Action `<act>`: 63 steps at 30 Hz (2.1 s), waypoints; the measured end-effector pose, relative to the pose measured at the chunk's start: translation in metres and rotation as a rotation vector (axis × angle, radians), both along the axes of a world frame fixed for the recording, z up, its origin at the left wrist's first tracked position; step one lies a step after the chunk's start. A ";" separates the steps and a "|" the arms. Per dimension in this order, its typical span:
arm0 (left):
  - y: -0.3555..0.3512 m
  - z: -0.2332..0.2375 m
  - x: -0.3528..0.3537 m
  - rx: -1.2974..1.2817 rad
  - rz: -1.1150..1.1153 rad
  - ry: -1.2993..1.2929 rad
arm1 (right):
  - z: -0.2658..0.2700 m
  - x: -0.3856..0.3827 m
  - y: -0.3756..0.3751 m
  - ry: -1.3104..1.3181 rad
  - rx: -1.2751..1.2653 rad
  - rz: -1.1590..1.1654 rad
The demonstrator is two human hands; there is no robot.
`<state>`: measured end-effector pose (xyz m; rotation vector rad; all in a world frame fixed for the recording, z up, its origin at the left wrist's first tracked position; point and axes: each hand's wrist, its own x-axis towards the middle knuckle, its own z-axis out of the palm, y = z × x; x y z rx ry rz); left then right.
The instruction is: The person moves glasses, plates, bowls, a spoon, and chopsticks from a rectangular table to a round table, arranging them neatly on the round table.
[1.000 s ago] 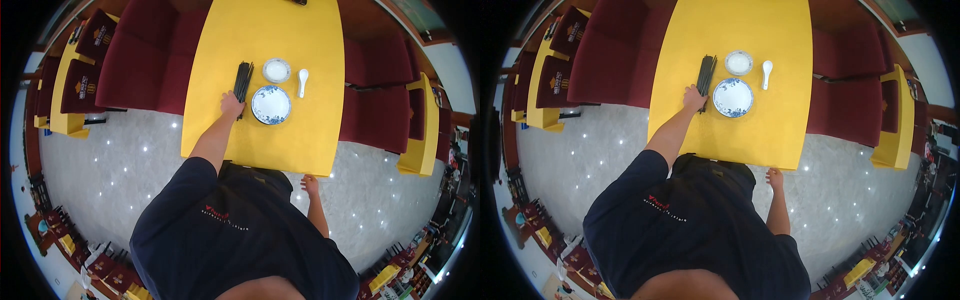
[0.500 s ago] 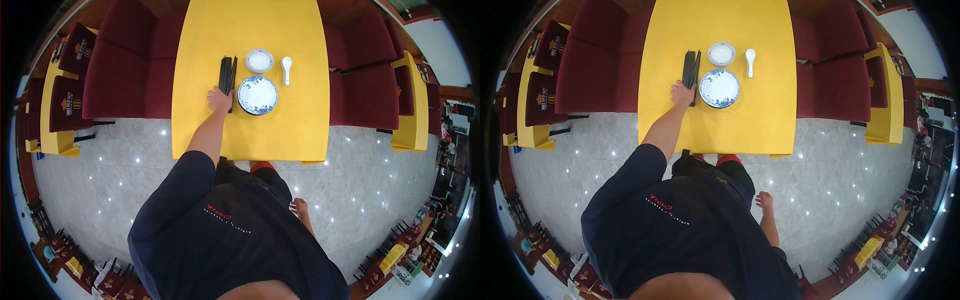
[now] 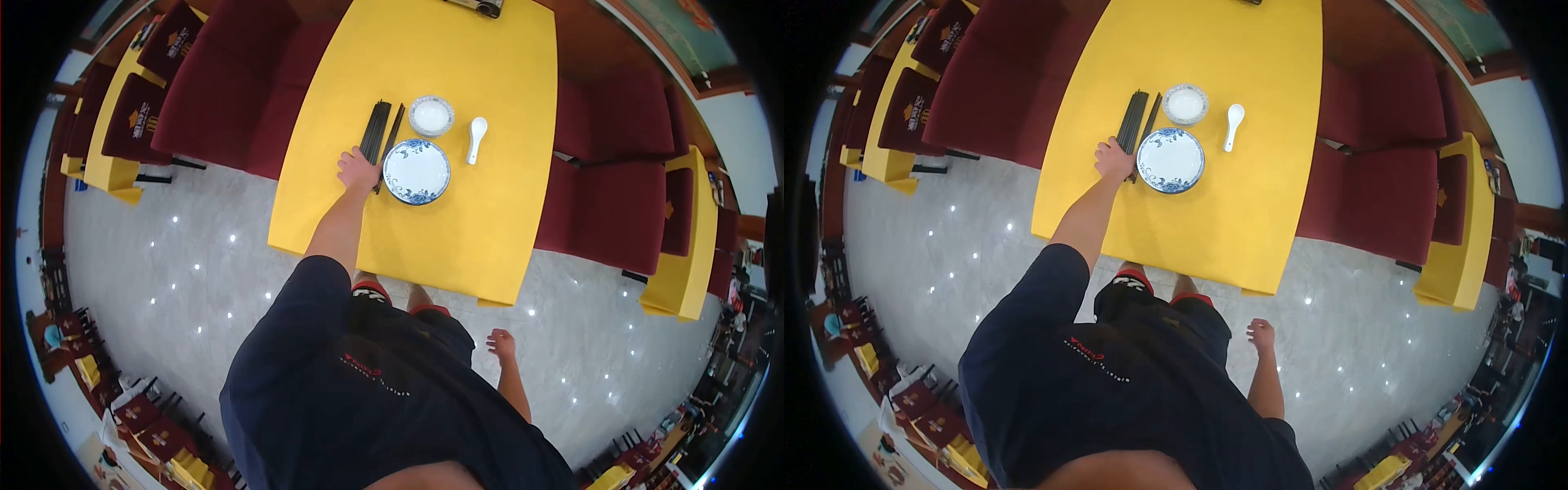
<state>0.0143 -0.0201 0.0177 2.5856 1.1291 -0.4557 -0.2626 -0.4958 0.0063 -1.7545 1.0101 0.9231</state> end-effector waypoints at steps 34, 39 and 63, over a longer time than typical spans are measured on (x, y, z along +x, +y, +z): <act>-0.004 -0.002 -0.050 0.076 -0.045 -0.083 | -0.010 0.043 -0.057 -0.001 0.048 0.143; -0.007 -0.020 -0.120 -0.039 0.115 -0.325 | -0.028 0.053 -0.055 0.055 0.079 0.298; -0.319 -0.067 -0.886 -0.156 1.619 -0.152 | -0.087 -0.067 0.311 -0.120 0.070 1.908</act>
